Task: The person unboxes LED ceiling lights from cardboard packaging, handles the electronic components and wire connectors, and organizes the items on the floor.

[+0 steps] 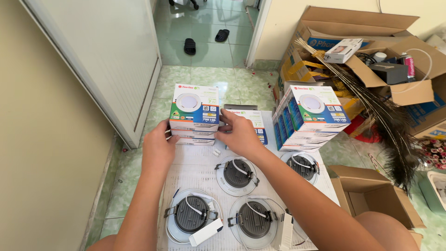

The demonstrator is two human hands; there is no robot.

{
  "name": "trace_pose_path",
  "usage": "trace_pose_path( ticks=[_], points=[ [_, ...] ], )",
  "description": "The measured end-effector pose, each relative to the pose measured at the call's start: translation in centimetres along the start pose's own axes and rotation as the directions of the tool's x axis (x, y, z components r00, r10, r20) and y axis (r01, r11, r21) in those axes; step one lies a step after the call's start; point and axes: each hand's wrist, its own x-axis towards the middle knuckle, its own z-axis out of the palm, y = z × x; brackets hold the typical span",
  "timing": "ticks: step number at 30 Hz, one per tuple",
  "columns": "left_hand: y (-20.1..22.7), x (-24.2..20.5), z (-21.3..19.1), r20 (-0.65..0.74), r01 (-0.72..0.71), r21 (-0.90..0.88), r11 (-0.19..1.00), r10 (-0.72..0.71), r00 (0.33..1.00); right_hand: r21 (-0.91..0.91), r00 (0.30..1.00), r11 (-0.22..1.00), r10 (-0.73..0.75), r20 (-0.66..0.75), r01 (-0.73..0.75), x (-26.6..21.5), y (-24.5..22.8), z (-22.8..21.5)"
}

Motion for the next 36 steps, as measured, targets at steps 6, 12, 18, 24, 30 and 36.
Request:
trace_pose_path(
  ticks=[6, 12, 18, 24, 30, 36],
  points=[
    [1.4, -1.9, -2.2, -0.081, 0.225, 0.389, 0.893, -0.211, 0.974, 0.124, 0.979, 0.992, 0.039, -0.200, -0.014, -5.3, 2.2, -5.9],
    [6.0, -5.3, -2.0, 0.042, 0.239, 0.314, 0.919, -0.265, 0.963, 0.242, 0.828, 0.956, 0.267, -0.494, -0.164, -17.7, 4.1, -13.0],
    [7.4, -6.5, 2.1, 0.311, 0.084, 0.446, 0.891, -0.243, 0.919, 0.140, 0.615, 0.910, 0.370, -0.696, -0.389, -25.5, 9.1, -18.3],
    [4.8, -7.9, 8.0, 0.600, -0.358, 0.144, 0.922, 0.206, 0.773, 0.062, 0.587, 0.942, 0.256, -0.768, -0.330, -28.3, 13.6, -19.5],
    [5.7, -7.8, 8.4, 0.660, -0.339, 0.271, 0.901, 0.082, 0.747, -0.015, 0.615, 0.948, 0.193, -0.765, -0.317, -27.3, 14.9, -18.4],
    [6.0, -7.9, 8.2, 0.632, -0.283, 0.329, 0.901, 0.013, 0.775, 0.002, 0.620, 0.928, 0.251, -0.743, -0.372, -26.9, 14.1, -18.1]
  ],
)
